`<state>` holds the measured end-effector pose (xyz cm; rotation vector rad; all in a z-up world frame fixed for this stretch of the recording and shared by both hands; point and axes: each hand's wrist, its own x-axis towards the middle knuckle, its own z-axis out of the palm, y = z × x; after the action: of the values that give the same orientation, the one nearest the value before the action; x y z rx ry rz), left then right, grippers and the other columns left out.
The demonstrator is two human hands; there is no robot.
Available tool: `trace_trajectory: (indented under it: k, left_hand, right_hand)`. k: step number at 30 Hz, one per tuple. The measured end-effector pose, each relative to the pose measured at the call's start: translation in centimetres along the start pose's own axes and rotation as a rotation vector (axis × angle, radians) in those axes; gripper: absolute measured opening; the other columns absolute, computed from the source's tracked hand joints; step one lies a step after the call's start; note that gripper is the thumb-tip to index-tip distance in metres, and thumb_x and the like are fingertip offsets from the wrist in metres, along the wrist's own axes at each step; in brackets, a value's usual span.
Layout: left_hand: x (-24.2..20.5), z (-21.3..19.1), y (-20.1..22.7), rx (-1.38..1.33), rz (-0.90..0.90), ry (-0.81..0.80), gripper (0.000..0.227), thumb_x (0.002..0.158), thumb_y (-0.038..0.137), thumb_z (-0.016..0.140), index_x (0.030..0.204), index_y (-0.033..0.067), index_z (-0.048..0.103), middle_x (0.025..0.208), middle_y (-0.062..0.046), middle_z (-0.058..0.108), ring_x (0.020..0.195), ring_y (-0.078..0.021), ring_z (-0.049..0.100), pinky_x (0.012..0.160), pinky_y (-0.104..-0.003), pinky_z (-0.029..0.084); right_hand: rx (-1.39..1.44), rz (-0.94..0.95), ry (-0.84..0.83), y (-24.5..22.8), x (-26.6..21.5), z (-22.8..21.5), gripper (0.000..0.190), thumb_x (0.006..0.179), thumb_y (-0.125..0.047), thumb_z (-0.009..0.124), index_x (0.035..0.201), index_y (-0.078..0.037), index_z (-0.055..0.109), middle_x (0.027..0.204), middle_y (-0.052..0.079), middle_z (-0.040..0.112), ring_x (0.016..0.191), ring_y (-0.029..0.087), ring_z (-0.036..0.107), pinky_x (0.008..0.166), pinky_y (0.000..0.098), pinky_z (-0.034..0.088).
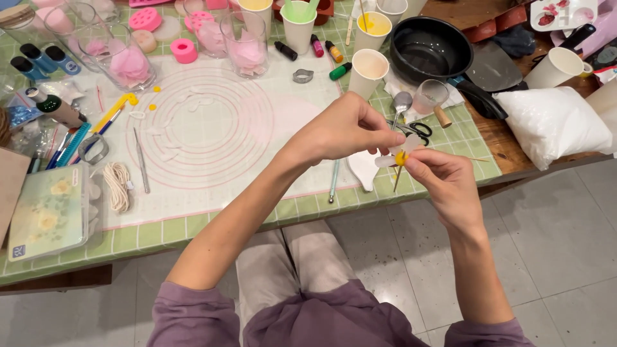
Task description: Assembling and shaping wax petals onto a central piece to create a flower-shaped candle.
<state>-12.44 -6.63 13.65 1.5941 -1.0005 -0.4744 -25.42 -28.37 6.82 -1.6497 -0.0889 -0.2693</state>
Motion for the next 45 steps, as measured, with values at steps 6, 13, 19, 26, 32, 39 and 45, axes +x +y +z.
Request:
trace_trajectory:
  k: [6,13,19,26,32,39,45]
  left_hand:
    - [0.9,-0.1,-1.2,-0.099,0.019,-0.011,0.027,0.087,0.028,0.078,0.088,0.0022,0.083,0.073,-0.004,0.078,0.065,-0.0070,0.068,0.060,-0.024,0.056]
    - [-0.8,0.2,-2.3,-0.190,-0.059,0.021,0.032,0.094,0.033,0.075,0.093,0.0019,0.084,0.080,-0.005,0.078,0.072,-0.0069,0.068,0.067,-0.025,0.056]
    - [-0.9,0.6,-2.7,-0.287,-0.051,0.014,0.023,0.090,0.024,0.078,0.102,0.0046,0.082,0.086,-0.003,0.079,0.077,-0.0070,0.066,0.071,-0.026,0.056]
    - [-0.5,0.1,-2.5,-0.177,-0.022,-0.001,0.021,0.091,0.021,0.077,0.099,0.0026,0.082,0.086,-0.006,0.080,0.079,-0.0078,0.071,0.073,-0.025,0.057]
    - [-0.7,0.0,-2.9,-0.166,-0.007,-0.013,0.021,0.092,0.021,0.076,0.100,0.0022,0.082,0.087,-0.007,0.081,0.080,-0.0084,0.072,0.074,-0.025,0.058]
    - [-1.5,2.1,-5.9,-0.452,0.061,0.048,0.027,0.093,0.013,0.076,0.118,0.0026,0.076,0.104,-0.006,0.080,0.094,-0.0098,0.075,0.088,-0.027,0.061]
    - [-1.6,5.1,-5.3,-0.249,0.198,0.359,0.021,0.095,0.011,0.075,0.114,0.0057,0.078,0.110,-0.006,0.079,0.095,-0.0106,0.074,0.084,-0.027,0.060]
  right_hand:
    - [-0.015,0.001,0.038,0.0,0.4,0.1,0.018,0.100,-0.009,0.069,0.110,0.005,0.074,0.102,0.003,0.072,0.090,0.007,0.061,0.079,0.0206,0.049]
    - [0.045,-0.058,0.167,0.8,0.6,-0.1,0.019,0.104,-0.012,0.069,0.111,0.005,0.074,0.100,0.003,0.072,0.090,0.006,0.059,0.081,0.0205,0.048]
    - [0.010,-0.046,0.136,0.2,1.1,1.0,0.019,0.102,-0.011,0.067,0.111,0.005,0.073,0.102,0.005,0.074,0.093,0.008,0.065,0.086,0.0226,0.053]
    - [0.011,-0.051,0.097,0.3,1.1,1.1,0.017,0.102,-0.007,0.067,0.110,0.006,0.074,0.102,0.006,0.074,0.093,0.009,0.065,0.085,0.0234,0.053]
    - [0.033,-0.044,0.097,0.7,1.1,1.1,0.016,0.102,-0.005,0.067,0.111,0.006,0.074,0.103,0.007,0.074,0.093,0.009,0.065,0.085,0.0232,0.053]
    - [0.256,-0.109,0.234,2.8,1.3,1.0,0.017,0.104,-0.003,0.068,0.116,0.009,0.070,0.108,0.010,0.072,0.098,0.011,0.065,0.091,0.0250,0.053]
    - [0.321,-0.121,0.211,2.0,1.5,2.1,0.018,0.101,-0.003,0.068,0.115,0.009,0.070,0.111,0.013,0.074,0.102,0.016,0.070,0.099,0.0302,0.057]
